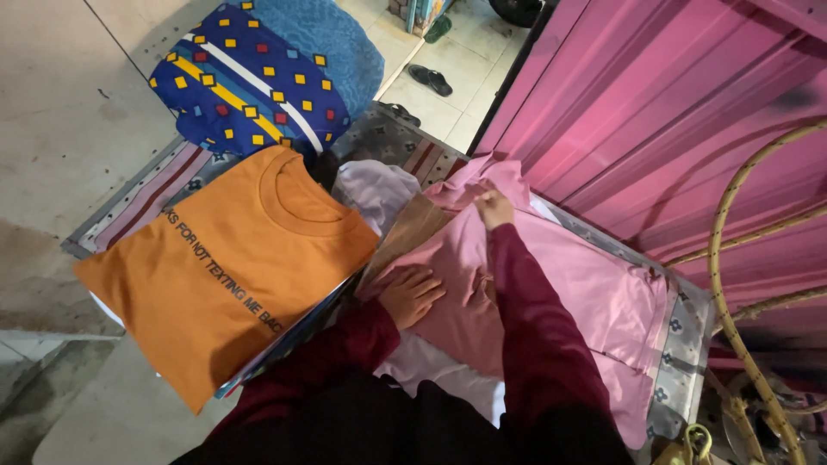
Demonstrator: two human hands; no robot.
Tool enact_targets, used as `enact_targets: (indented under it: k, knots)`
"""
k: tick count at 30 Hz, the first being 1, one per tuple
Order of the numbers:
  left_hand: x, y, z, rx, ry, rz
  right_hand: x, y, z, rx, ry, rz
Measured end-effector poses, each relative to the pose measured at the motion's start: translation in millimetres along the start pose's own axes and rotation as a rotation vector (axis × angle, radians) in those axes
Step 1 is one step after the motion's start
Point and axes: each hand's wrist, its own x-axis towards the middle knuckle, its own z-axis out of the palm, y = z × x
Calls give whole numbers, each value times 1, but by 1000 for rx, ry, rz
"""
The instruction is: The person folds several shirts on a table, using a rectangular cardboard piece as a guide to ensure neat edges. They fold a floral shirt, a white polo, an orange t-shirt, and a pink t-shirt, stacking them sequentially on the table.
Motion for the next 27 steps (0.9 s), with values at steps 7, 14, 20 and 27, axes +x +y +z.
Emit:
enact_targets:
  k: [7,14,20,27]
  knots:
    - [1,3,-13,-20,-11,-41,-22,8,-31,428,-135,115]
    - [-1,0,1,-24,-5,-50,-117,-13,-111,-17,-424,135]
    - [-3,0,6,0,18,-48,-102,61,-110,-516,-311,190]
    - [1,1,-3,-7,-10,-35,-59,-50,-73,-214,-233,36]
